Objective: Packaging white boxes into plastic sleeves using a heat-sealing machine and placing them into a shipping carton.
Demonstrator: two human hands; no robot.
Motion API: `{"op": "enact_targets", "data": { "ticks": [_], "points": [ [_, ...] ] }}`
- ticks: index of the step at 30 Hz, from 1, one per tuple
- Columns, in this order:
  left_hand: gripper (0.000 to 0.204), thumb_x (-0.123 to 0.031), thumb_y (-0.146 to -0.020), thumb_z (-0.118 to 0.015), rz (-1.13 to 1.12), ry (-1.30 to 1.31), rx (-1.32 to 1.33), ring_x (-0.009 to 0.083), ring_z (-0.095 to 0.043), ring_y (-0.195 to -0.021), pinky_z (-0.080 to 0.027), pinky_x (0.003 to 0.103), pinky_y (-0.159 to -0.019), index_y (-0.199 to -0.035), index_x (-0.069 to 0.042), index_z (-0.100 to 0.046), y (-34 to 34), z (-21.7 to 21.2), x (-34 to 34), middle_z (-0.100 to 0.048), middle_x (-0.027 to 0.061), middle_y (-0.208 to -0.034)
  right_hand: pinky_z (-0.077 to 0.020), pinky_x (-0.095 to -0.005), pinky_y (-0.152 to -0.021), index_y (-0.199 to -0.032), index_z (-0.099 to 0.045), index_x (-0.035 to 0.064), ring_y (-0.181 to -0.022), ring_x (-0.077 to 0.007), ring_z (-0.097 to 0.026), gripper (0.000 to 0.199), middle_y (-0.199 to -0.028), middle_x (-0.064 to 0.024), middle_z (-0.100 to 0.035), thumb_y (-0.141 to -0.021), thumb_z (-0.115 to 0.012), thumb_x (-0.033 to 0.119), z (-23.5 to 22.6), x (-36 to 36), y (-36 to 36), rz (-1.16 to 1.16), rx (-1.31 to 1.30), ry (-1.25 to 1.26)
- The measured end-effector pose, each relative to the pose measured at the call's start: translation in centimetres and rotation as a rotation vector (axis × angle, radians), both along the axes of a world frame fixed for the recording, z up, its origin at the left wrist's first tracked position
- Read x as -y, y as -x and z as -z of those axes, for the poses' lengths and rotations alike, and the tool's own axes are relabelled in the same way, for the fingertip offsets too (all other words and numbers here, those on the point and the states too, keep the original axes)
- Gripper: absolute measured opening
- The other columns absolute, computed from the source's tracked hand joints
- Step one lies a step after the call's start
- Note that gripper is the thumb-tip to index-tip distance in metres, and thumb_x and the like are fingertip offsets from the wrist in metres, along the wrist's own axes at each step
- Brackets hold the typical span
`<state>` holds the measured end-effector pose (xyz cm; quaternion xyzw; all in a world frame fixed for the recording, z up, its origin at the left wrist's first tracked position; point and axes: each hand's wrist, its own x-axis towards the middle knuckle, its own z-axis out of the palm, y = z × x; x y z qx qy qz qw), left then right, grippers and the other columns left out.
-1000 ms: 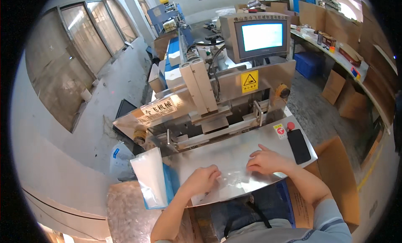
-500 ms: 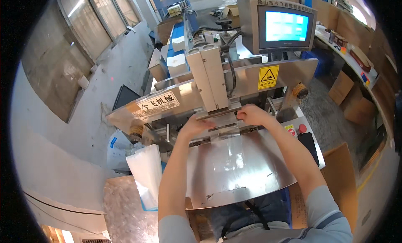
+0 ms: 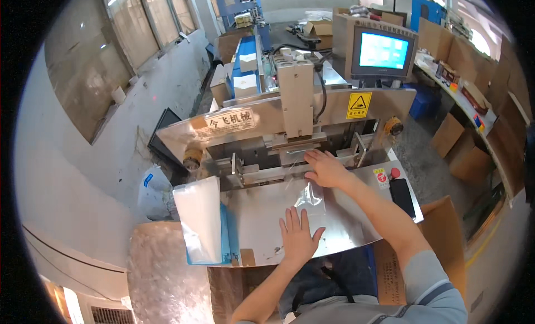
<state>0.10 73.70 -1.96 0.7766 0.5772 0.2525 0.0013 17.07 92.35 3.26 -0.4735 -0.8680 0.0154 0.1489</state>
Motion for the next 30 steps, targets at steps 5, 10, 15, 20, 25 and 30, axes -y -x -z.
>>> {"op": "enact_targets", "data": {
  "ticks": [5,10,15,20,25,30],
  "points": [
    [0.073,-0.051,-0.090,-0.064,-0.083,-0.054,0.047,0.0478,-0.037,-0.138,-0.025,0.065,-0.112,-0.134,0.007,-0.053,-0.2,0.2,0.7,-0.042,0.0342,-0.144,-0.0354,-0.0490,-0.113,-0.138,-0.053,0.0004,-0.139,-0.0340,-0.043,0.057,-0.149,-0.0178,-0.048,-0.092,-0.065,0.033,-0.8,-0.1,0.2,-0.082,-0.027,0.027],
    [0.072,-0.053,-0.091,-0.062,-0.079,-0.076,-0.020,0.0484,-0.040,-0.136,-0.025,0.065,-0.112,-0.131,0.007,-0.056,-0.1,0.8,1.3,-0.048,0.0347,-0.139,-0.0359,-0.0509,-0.111,-0.142,-0.050,0.0043,-0.139,-0.0318,-0.043,0.055,-0.148,-0.0162,-0.049,-0.094,-0.061,0.030,-0.5,0.1,0.5,-0.049,-0.032,0.097],
    [0.068,-0.049,-0.093,-0.062,-0.040,-0.079,-0.014,0.0510,-0.041,-0.134,-0.025,0.067,-0.111,-0.132,0.007,-0.054,-0.3,0.8,1.5,-0.048,0.0369,-0.137,-0.0370,-0.0516,-0.110,-0.141,-0.049,0.0049,-0.136,-0.0331,-0.046,0.051,-0.144,-0.0170,-0.052,-0.097,-0.057,0.028,-1.2,-0.3,0.4,-0.084,-0.074,0.044],
    [0.069,-0.050,-0.092,-0.062,-0.038,-0.066,-0.059,0.0475,-0.042,-0.135,-0.026,0.065,-0.112,-0.133,0.005,-0.055,-0.3,0.7,1.5,-0.051,0.0315,-0.137,-0.0379,-0.0505,-0.108,-0.137,-0.051,0.0051,-0.130,-0.0344,-0.051,0.045,-0.138,-0.0170,-0.055,-0.096,-0.059,0.024,-1.9,-0.6,0.5,-0.042,-0.126,0.028],
    [0.072,-0.038,-0.091,-0.067,-0.067,-0.065,0.211,0.0493,-0.035,-0.138,-0.023,0.065,-0.113,-0.142,0.005,-0.041,-0.4,-0.5,2.4,-0.044,0.0298,-0.142,-0.0364,-0.0521,-0.110,-0.136,-0.051,0.0033,-0.129,-0.0364,-0.052,0.045,-0.133,-0.0194,-0.059,-0.098,-0.056,0.026,-1.5,-1.6,0.2,-0.084,-0.172,0.010],
    [0.074,-0.034,-0.092,-0.066,-0.163,-0.138,0.388,0.0507,-0.029,-0.141,-0.019,0.064,-0.116,-0.145,0.008,-0.034,0.1,0.1,2.6,-0.037,0.0300,-0.148,-0.0356,-0.0526,-0.111,-0.137,-0.051,0.0032,-0.130,-0.0373,-0.051,0.046,-0.133,-0.0213,-0.059,-0.097,-0.056,0.026,-2.1,-2.4,0.6,-0.077,-0.154,-0.009]
  ]
}}
